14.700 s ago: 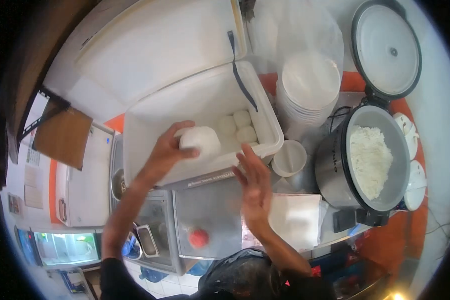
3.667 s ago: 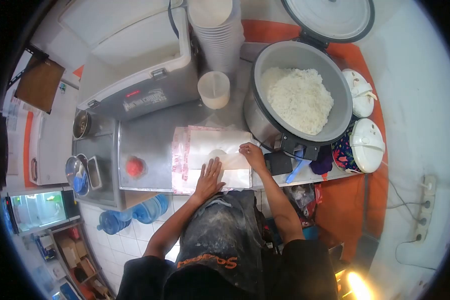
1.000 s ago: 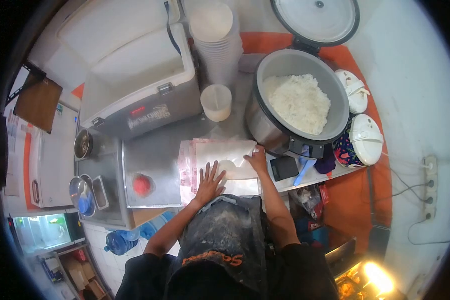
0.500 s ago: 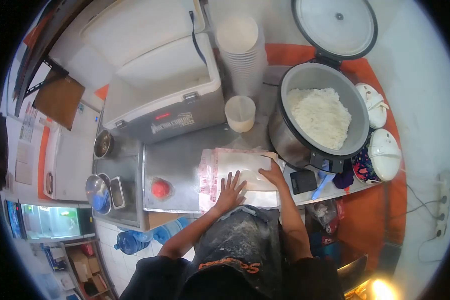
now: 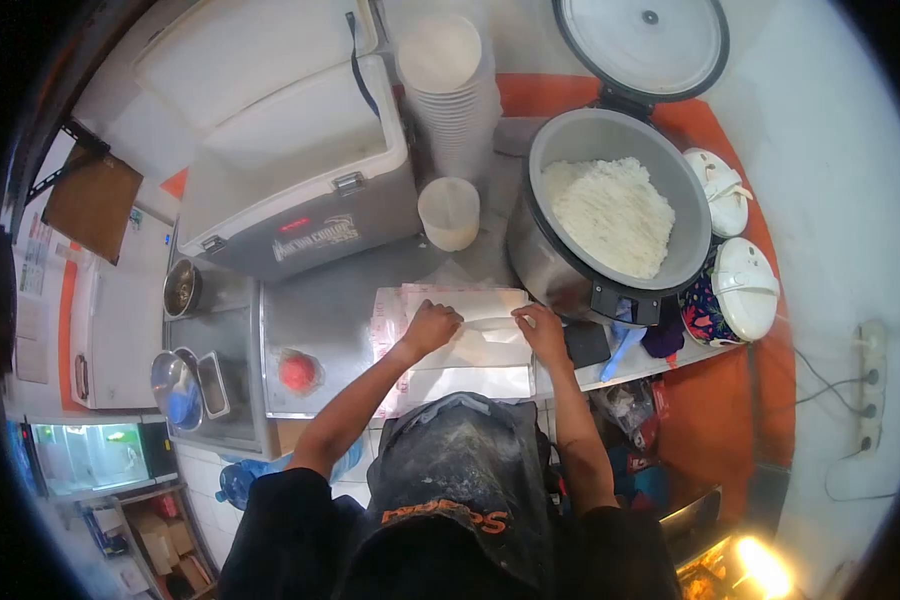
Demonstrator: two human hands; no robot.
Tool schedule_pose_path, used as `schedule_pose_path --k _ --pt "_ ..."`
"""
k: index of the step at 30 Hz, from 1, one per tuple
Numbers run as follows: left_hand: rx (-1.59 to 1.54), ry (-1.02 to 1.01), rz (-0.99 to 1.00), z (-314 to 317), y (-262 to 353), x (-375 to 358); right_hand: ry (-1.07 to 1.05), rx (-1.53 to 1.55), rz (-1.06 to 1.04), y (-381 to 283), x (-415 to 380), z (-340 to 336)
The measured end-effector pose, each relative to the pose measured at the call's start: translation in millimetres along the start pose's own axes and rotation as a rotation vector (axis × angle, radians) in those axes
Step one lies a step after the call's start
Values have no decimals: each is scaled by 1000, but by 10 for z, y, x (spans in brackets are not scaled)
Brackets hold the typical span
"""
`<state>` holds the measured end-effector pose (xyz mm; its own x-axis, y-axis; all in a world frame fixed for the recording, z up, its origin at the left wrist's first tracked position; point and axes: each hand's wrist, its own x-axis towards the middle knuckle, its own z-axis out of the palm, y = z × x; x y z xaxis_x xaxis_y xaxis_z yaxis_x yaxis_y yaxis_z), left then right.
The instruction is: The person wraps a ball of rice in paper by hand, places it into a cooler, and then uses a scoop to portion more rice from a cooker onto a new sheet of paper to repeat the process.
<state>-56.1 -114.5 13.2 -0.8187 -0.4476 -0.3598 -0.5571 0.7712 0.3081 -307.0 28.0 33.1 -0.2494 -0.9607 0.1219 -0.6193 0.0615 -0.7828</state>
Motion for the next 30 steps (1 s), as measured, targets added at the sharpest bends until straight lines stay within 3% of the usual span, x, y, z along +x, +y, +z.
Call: schedule_pose_path --k 1,3,4,6,7,11,13,17,19,22,26,28,30 --pt "2 -3 3 -15 41 -21 3 1 4 -58 -21 34" --pt "-7 161 75 -39 115 -83 200 -136 -120 -247 -70 131" --pt "-3 157 75 -35 139 -96 134 -150 -225 -307 -147 171" --pt "-297 421 31 17 206 -134 24 -255 -174 -443 -299 372" --pt "-298 420 32 47 164 -89 -85 -365 -134 -482 -316 455" --pt "-305 358 167 118 19 -43 -38 -444 -25 -513 -331 685" --pt "-317 359 196 88 23 -83 -269 -333 39 -449 -272 714" --pt "-351 310 215 89 48 -160 -216 -312 -60 -371 -223 793" --pt "-350 312 236 150 55 -178 -76 -254 -33 -348 -213 852" --pt "-285 262 183 234 121 -201 -43 -268 30 -321 -210 911" --pt "-249 406 192 376 200 -258 -142 -386 96 -256 -187 910" --pt "-235 504 208 475 183 -282 153 -429 -172 -408 -147 803" --pt "-247 593 258 540 159 -272 138 -505 -280 -611 -70 609"
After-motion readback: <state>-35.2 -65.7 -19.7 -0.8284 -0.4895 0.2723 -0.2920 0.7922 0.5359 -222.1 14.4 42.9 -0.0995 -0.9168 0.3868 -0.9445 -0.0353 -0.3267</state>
